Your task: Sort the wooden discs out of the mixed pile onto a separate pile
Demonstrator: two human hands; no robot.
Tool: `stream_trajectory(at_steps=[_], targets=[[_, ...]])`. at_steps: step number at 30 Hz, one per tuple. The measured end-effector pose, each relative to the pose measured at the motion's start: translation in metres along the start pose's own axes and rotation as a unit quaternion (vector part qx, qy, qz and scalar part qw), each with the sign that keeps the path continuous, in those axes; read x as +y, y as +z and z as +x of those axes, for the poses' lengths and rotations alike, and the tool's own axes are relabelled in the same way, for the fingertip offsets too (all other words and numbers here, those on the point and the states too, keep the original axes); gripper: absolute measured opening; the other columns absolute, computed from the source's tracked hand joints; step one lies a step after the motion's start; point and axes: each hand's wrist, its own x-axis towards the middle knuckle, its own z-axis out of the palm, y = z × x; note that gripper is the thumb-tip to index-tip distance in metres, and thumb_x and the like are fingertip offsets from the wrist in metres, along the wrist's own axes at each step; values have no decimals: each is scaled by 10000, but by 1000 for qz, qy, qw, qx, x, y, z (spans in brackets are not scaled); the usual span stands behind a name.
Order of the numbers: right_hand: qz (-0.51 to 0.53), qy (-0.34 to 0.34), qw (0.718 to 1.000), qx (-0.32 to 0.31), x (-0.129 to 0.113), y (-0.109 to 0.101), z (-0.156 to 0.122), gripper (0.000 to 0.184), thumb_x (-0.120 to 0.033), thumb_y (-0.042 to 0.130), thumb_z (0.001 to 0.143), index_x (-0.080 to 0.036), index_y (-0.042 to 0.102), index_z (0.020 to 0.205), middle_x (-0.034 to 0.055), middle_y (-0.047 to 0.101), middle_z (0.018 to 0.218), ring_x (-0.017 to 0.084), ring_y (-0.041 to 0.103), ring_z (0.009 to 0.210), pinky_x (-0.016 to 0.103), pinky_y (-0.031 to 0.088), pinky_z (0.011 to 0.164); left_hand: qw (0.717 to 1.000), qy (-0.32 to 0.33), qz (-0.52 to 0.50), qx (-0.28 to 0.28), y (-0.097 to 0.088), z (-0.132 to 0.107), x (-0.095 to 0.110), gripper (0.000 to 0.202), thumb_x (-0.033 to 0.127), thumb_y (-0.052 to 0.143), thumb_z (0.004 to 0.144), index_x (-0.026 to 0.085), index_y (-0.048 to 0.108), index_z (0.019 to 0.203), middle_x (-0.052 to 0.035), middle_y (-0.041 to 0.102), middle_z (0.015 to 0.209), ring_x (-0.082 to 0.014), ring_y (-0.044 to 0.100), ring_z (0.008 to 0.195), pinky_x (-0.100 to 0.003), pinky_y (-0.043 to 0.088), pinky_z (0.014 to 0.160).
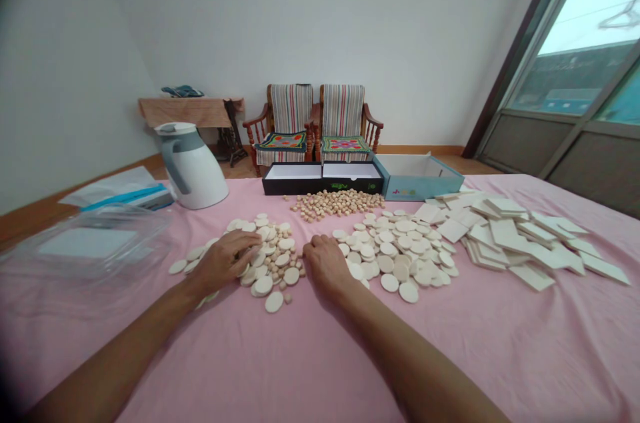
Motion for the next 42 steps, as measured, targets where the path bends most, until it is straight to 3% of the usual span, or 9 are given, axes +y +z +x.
stream_trajectory(at_steps=[5, 10, 24, 29, 33, 37, 42], targets=[[10, 3, 999, 32, -1, 6, -2, 227, -199, 433, 926, -151, 638, 842, 83, 593, 854, 183, 488, 843, 294, 333, 771, 1000, -8, -2, 13, 0, -1, 3, 216, 250, 496, 888, 168, 662, 1000, -85, 679, 1034, -200, 600, 996, -363, 479, 895], [15, -1, 999, 52, -3, 9, -5, 209, -165, 434, 922, -154, 626, 839, 76, 588, 852, 185, 481, 839, 293, 347, 752, 1000, -14, -7, -9, -2, -1, 9, 220, 253, 499, 890, 182, 653, 1032, -73, 667, 1080, -191, 588, 1040, -349, 469, 929], [51, 7, 998, 41, -2, 8, -5, 142, -105, 476, 883, -165, 603, 866, 63, 598, 896, 184, 492, 835, 284, 372, 748, 999, 8, -9, -29, 4, -1, 14, 230, 263, 537, 875, 218, 642, 1074, -61, 663, 1105, -194, 587, 1062, -340, 469, 939], [116, 26, 990, 79, 13, -4, -9, 216, -91, 447, 876, -161, 610, 998, 71, 603, 952, 177, 508, 896, 282, 371, 808, 1000, -6, -17, -18, 1, 0, 18, 197, 240, 521, 881, 191, 647, 1024, -74, 669, 1036, -190, 597, 1006, -340, 475, 899], [117, 67, 989, 67, 33, -22, -15, 229, -87, 461, 845, -136, 623, 1000, 80, 611, 910, 178, 526, 876, 278, 373, 800, 999, -15, -46, -21, -2, 5, 30, 163, 244, 514, 886, 178, 648, 951, -68, 669, 930, -178, 601, 905, -320, 481, 824], [72, 53, 994, 60, 46, -31, -24, 216, -104, 470, 845, -138, 630, 986, 87, 616, 905, 194, 522, 857, 298, 362, 774, 996, 1, -63, -66, -4, 20, 48, 182, 269, 504, 900, 182, 642, 981, -67, 665, 925, -181, 588, 901, -317, 465, 810], [72, 32, 990, 119, 55, -25, -32, 220, -97, 437, 861, -146, 618, 977, 88, 605, 906, 200, 497, 873, 318, 344, 788, 988, 38, -39, -148, 9, 50, 63, 200, 247, 503, 892, 188, 652, 1010, -74, 669, 929, -197, 576, 918, -332, 429, 843]])
